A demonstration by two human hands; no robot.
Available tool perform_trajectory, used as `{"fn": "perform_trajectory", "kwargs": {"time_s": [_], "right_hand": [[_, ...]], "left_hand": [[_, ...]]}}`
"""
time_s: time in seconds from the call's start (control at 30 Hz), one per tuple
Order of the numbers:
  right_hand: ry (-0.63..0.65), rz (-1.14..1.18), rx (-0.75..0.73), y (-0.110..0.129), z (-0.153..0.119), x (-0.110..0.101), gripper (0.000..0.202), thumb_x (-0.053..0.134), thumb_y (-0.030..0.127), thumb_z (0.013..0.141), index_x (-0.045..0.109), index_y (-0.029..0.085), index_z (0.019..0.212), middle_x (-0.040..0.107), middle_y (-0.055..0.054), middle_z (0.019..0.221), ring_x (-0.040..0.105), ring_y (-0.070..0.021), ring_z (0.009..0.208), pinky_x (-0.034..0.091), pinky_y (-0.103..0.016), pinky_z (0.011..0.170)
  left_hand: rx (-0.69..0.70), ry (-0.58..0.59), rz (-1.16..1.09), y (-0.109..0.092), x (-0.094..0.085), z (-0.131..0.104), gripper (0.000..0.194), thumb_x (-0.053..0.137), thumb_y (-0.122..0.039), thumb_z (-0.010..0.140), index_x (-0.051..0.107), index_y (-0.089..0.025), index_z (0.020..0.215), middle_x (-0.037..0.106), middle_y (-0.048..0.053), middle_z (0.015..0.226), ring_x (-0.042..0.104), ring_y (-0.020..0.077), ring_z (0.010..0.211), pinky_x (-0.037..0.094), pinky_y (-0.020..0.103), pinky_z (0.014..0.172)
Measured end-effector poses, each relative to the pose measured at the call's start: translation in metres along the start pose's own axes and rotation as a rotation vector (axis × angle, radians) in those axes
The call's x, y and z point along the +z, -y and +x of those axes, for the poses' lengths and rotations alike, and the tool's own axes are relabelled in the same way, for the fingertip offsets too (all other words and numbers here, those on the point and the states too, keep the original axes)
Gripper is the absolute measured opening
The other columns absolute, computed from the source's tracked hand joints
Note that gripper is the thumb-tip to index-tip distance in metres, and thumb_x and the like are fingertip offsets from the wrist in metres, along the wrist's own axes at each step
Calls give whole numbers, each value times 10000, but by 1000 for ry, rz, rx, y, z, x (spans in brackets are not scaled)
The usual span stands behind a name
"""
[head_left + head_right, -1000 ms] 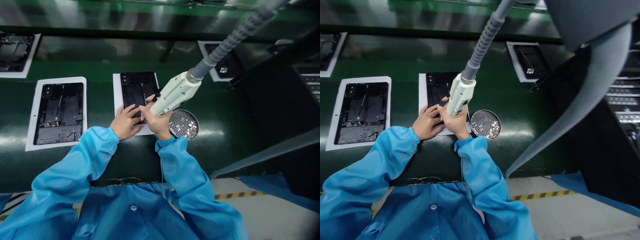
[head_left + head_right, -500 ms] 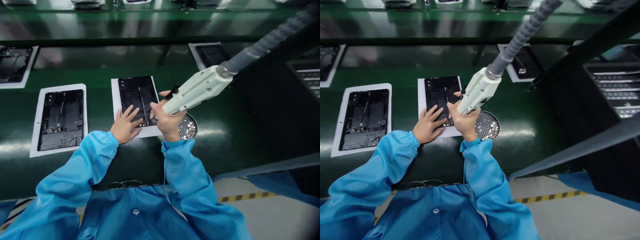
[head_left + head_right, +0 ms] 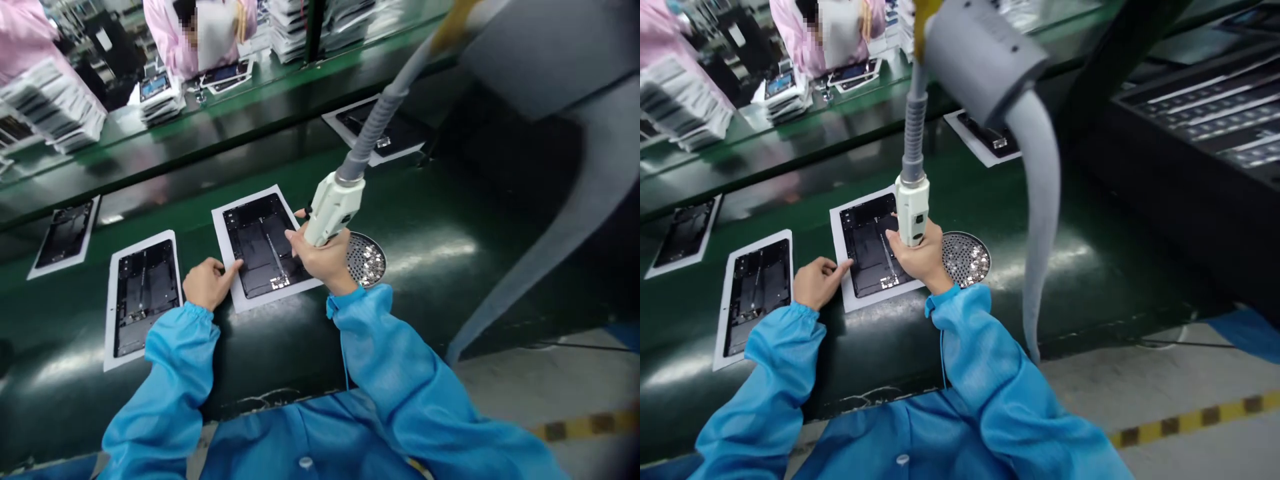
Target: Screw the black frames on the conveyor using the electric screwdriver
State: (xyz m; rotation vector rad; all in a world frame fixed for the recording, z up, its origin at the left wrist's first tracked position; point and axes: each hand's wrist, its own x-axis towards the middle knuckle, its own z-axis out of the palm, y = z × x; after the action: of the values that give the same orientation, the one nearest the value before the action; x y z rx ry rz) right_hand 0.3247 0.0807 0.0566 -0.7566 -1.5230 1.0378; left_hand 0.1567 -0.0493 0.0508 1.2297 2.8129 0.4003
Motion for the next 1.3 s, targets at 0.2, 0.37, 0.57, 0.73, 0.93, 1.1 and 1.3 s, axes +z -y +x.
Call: {"fn": "perform_trajectory", "kwargs": {"time_s": [0.2,0.37,0.57,0.73,0.93,1.1,1.3], "right_hand": [[-22,-16,-33,6,-4,0,198,673,246,709,500,224,615,529,21,519,642,-195,715,556,-333,686],[-23,-24,-37,16,-10,-6,209,672,266,719,499,213,615,522,39,506,571,-142,557,535,-301,627],[-29,-28,-40,19,-11,-7,189,643,322,720,518,207,638,546,27,513,526,-123,455,446,-246,461],[28,-39,-65,22,-8,-5,112,627,299,726,558,212,734,522,35,501,483,-115,419,399,-240,423],[58,22,-86,22,-7,-5,74,607,233,733,535,218,739,498,59,514,438,-83,422,398,-220,444],[57,47,-94,25,-5,-5,140,616,237,734,488,217,680,486,61,526,431,-76,439,381,-212,441],[140,73,-32,27,-3,-17,308,704,454,705,528,203,672,501,55,491,438,-86,428,380,-216,409]], "left_hand": [[135,174,-93,1,5,-12,434,550,-468,802,470,-207,464,483,8,491,482,165,519,241,278,532],[135,-64,-619,11,7,-1,391,558,-377,690,314,-201,441,336,-43,457,347,93,469,268,238,513],[71,-265,-697,-1,-2,66,215,529,-331,666,346,-222,639,427,-61,533,424,87,488,354,205,509],[1,-342,-655,-9,-23,144,139,514,-259,724,421,-209,815,490,-60,580,491,94,500,401,204,525],[-78,-243,-448,19,-42,177,321,689,-248,683,582,-148,968,685,85,793,671,245,825,512,358,784],[7,-159,-322,25,-36,149,265,691,-307,730,681,-139,933,725,159,985,640,330,1048,451,447,971],[566,-144,-549,-33,-71,44,400,546,-527,860,720,-168,896,742,107,987,684,249,970,523,383,916]]}}
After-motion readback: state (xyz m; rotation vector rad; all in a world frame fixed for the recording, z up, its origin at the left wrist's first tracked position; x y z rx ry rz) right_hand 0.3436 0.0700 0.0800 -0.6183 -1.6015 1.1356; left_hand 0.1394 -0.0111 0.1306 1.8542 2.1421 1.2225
